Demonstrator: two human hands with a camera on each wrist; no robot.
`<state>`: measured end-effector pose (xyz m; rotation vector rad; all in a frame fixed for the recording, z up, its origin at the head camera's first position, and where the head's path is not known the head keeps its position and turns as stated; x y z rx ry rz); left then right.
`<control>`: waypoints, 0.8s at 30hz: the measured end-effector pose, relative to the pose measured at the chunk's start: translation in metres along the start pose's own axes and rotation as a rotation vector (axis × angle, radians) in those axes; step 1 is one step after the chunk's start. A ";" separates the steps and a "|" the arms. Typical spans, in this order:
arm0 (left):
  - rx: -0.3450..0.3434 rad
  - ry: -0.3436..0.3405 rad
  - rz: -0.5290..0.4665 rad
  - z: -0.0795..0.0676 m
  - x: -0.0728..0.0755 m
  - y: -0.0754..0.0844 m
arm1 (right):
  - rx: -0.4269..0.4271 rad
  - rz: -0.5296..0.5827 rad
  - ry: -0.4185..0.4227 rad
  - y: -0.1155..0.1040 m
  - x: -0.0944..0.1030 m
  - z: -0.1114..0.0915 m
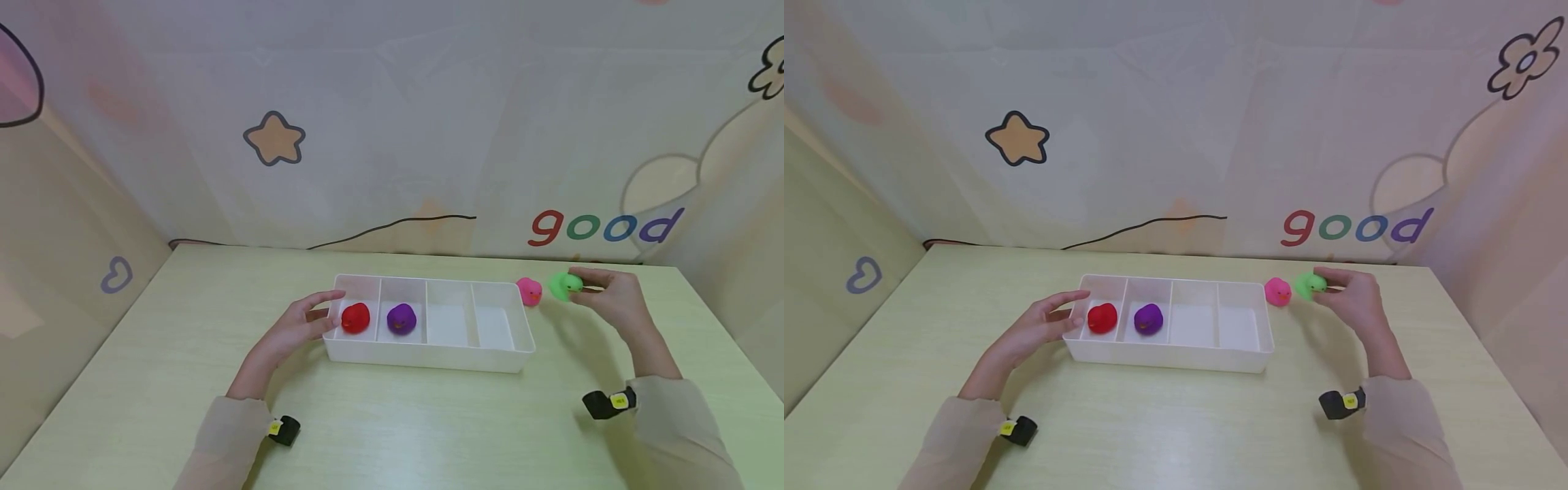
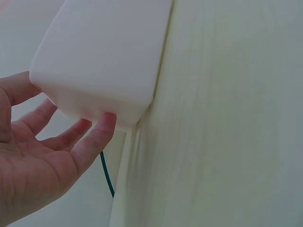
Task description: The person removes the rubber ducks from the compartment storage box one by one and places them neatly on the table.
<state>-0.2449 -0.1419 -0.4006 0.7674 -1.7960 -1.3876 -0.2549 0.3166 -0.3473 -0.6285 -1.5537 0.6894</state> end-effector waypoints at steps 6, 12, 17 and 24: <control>0.003 0.004 0.002 0.000 0.000 0.000 | -0.043 -0.006 -0.015 0.012 0.000 0.007; 0.005 0.005 0.010 -0.001 0.000 0.001 | -0.058 -0.016 -0.032 0.026 -0.003 0.017; 0.023 0.014 0.000 -0.001 0.000 0.001 | -0.073 -0.020 -0.052 0.034 -0.009 0.023; 0.026 0.013 -0.007 -0.001 0.001 0.000 | -0.089 -0.030 -0.083 0.036 -0.015 0.027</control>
Point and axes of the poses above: each hand's wrist, its own z-axis towards the middle knuckle, its own x-axis out of the back of the hand, y = z × x, the point moved 5 cm from there along z, towards the middle knuckle, and after that the axes turned 11 degrees about -y, right-handed, at the moved point
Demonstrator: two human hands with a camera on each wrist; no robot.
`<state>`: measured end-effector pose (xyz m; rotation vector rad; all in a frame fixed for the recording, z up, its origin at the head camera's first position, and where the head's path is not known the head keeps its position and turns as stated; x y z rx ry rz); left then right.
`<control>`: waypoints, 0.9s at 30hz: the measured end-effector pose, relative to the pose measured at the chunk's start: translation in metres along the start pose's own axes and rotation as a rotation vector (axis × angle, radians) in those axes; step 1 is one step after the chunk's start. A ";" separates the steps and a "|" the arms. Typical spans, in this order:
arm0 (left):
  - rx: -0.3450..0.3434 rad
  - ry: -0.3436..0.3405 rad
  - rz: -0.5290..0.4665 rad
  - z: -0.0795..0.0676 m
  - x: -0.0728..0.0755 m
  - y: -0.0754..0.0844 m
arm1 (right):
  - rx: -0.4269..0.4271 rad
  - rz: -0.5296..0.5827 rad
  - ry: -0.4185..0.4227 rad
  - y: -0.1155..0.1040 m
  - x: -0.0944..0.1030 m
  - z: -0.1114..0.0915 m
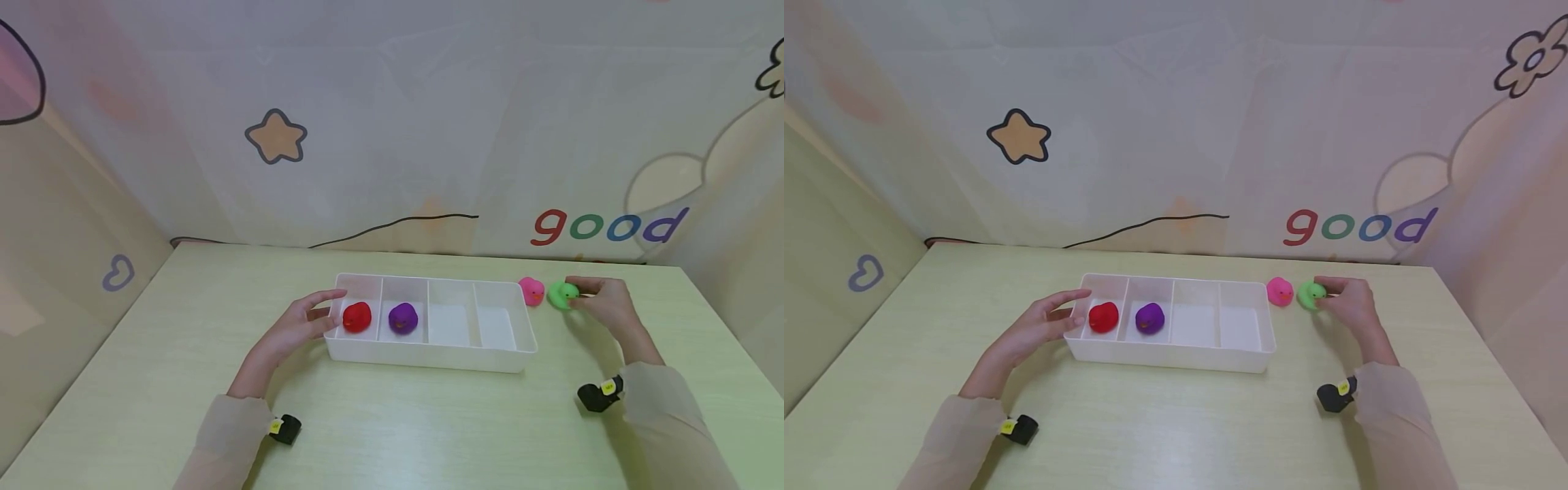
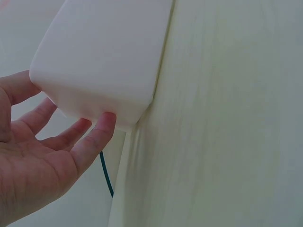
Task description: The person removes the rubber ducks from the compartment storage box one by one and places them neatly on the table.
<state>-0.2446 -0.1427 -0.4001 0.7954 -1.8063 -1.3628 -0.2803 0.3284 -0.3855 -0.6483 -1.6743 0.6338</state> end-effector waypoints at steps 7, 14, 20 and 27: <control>-0.013 -0.012 -0.012 0.000 0.000 0.001 | -0.034 0.013 -0.021 0.003 -0.001 0.005; -0.027 -0.020 -0.014 0.000 -0.001 0.001 | -0.023 0.038 -0.041 0.003 -0.001 0.006; -0.027 -0.019 -0.015 0.000 -0.001 0.002 | -0.021 0.055 -0.053 0.004 0.000 0.006; -0.028 -0.017 -0.016 0.000 -0.001 0.002 | -0.009 0.057 -0.068 0.007 0.000 0.009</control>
Point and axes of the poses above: each hand's wrist, its own z-axis towards the middle knuckle, its own x-axis out of the back of the hand, y = z × x, the point moved 5 cm from there along z, towards the middle knuckle, and after that the axes turned 11 degrees about -y, right-handed, at the moved point
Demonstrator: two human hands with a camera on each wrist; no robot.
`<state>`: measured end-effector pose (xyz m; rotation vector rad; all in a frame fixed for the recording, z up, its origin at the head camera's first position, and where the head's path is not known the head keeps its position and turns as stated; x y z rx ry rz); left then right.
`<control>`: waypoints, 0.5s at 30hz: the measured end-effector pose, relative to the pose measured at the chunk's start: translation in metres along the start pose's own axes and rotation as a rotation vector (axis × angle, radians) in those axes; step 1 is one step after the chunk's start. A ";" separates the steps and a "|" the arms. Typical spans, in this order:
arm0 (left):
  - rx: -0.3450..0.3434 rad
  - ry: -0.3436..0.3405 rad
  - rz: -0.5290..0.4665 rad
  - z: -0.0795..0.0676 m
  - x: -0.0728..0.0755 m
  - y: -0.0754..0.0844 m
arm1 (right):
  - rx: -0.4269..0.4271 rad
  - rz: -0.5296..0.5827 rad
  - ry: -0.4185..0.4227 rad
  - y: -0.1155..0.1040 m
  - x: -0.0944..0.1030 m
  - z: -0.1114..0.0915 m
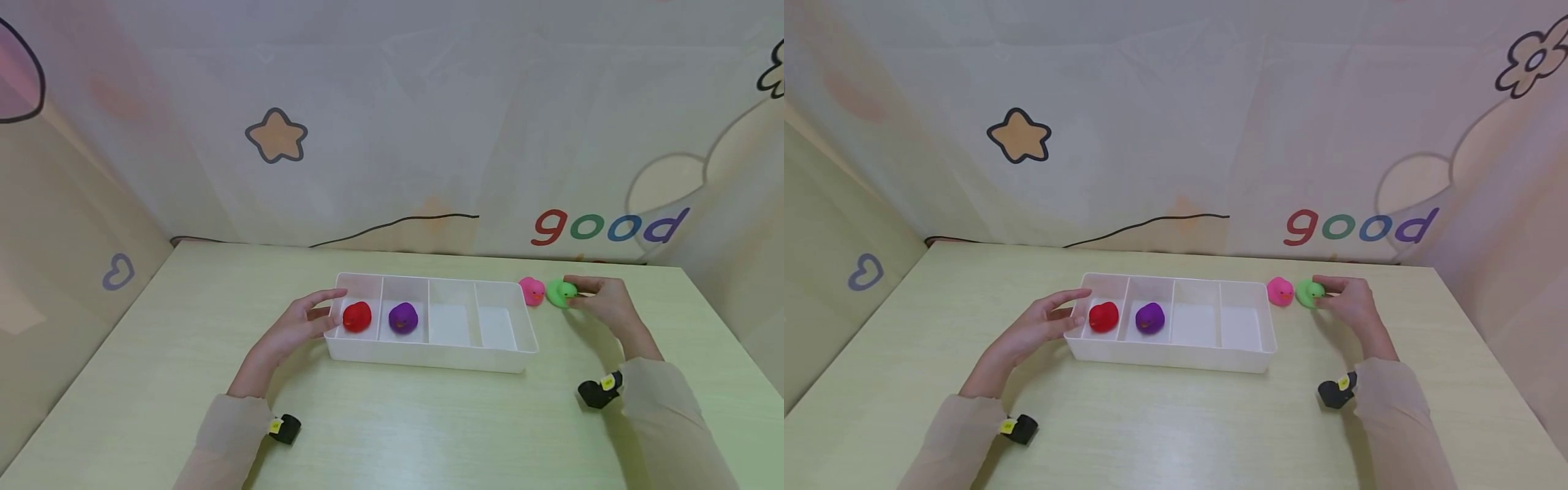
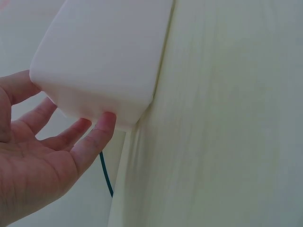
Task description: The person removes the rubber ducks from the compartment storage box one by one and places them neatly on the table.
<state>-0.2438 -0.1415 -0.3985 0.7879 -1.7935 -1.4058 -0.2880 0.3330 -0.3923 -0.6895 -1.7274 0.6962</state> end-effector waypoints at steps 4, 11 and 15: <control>0.006 0.005 -0.001 0.001 0.000 -0.001 | 0.036 -0.042 0.025 -0.004 0.002 -0.005; 0.001 0.002 0.006 0.001 0.000 -0.001 | 0.102 -0.014 0.109 -0.024 0.002 -0.019; -0.002 0.001 0.015 0.000 0.000 -0.001 | 0.144 0.022 0.113 -0.039 -0.004 -0.027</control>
Point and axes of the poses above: each hand's wrist, its own z-axis towards the middle knuckle, its own x-axis out of the back of the hand, y = z × x, the point moved 5 cm from there along z, towards the middle knuckle, and after that the axes turned 11 degrees about -y, right-handed, at the moved point
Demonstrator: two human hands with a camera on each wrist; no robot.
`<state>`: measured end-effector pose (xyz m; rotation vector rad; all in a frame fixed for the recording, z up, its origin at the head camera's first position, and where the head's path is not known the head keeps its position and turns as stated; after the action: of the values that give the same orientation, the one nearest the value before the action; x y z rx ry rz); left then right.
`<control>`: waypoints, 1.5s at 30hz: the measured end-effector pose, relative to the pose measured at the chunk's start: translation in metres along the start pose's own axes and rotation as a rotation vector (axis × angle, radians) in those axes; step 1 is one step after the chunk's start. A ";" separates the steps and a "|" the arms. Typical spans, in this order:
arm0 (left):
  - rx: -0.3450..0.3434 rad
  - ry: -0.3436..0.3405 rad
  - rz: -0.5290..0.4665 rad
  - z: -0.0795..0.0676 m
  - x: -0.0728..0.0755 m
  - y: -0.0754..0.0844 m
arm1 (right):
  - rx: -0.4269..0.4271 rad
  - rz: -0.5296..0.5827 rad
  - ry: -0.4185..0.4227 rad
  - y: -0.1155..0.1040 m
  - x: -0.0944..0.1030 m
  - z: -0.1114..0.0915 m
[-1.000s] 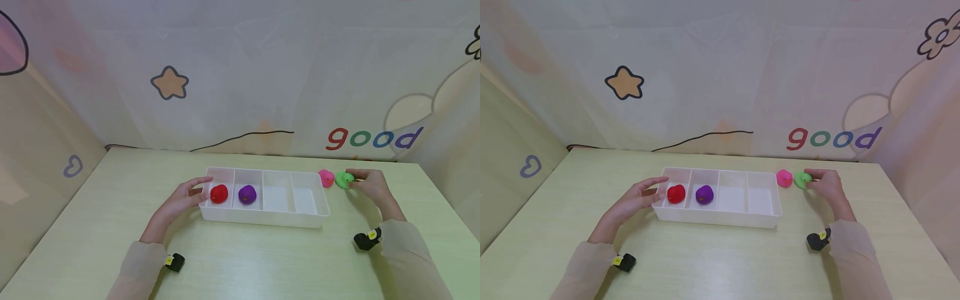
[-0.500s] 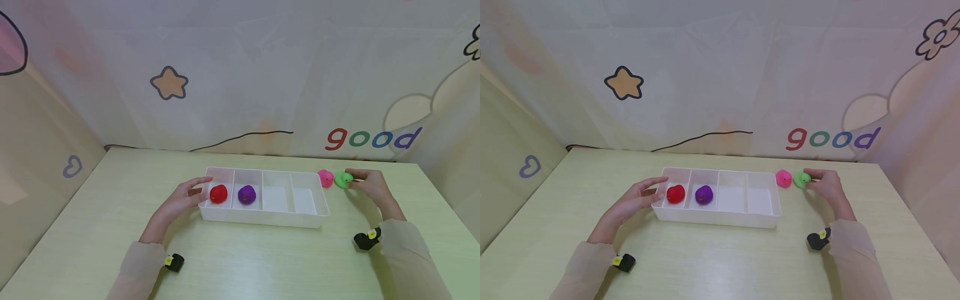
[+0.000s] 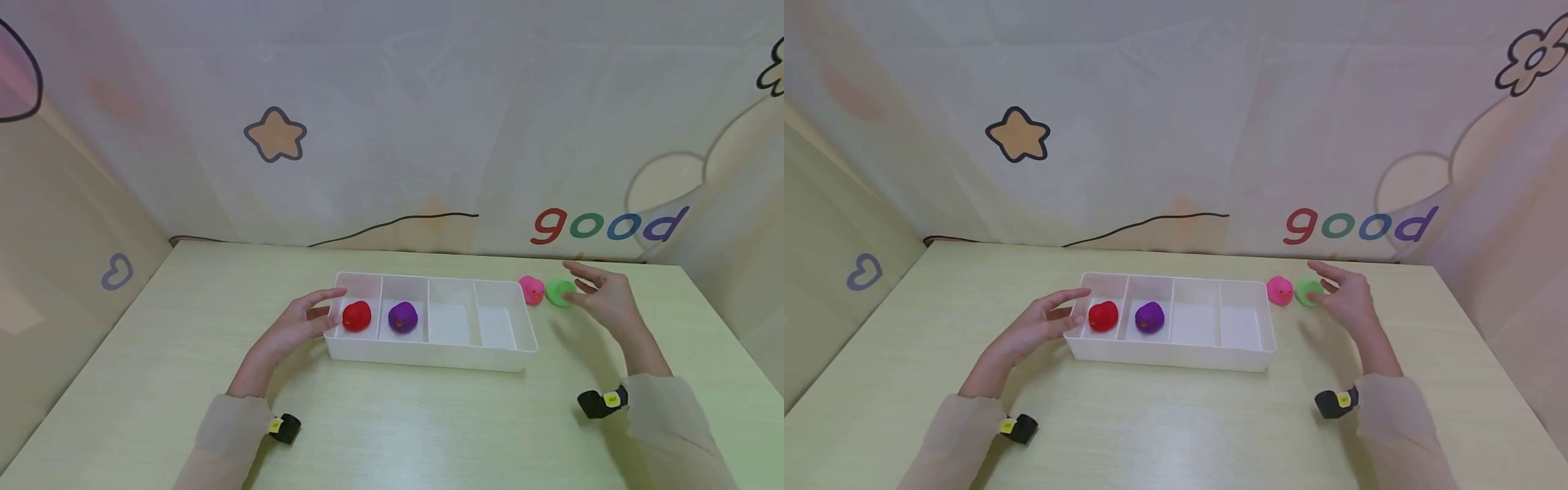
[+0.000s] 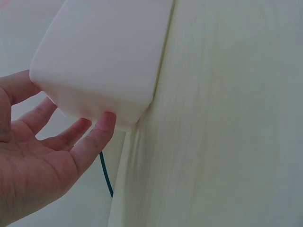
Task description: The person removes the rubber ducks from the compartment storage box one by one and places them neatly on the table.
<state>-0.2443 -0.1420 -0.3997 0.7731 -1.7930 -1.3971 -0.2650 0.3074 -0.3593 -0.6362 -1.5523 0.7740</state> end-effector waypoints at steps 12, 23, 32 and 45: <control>-0.003 0.003 0.010 -0.001 0.000 0.001 | 0.130 0.030 -0.033 -0.042 -0.026 -0.016; -0.002 0.001 -0.005 -0.001 0.000 0.000 | 0.250 0.061 -0.097 -0.077 -0.055 -0.026; -0.017 -0.005 -0.018 0.000 0.000 0.000 | 0.325 0.137 -0.173 -0.100 -0.083 -0.024; -0.004 -0.001 -0.007 0.000 -0.001 0.001 | 0.420 0.189 -0.273 -0.128 -0.129 -0.016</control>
<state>-0.2436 -0.1415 -0.3989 0.7777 -1.7892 -1.4050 -0.2291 0.1297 -0.3392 -0.3774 -1.5191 1.3321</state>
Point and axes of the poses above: each hand's wrist, its own z-axis towards the middle knuckle, its own x-axis out of the back of the hand, y = z × x, the point moved 5 cm from there along z, towards the middle knuckle, and after that the axes turned 11 degrees about -y, right-handed, at the moved point
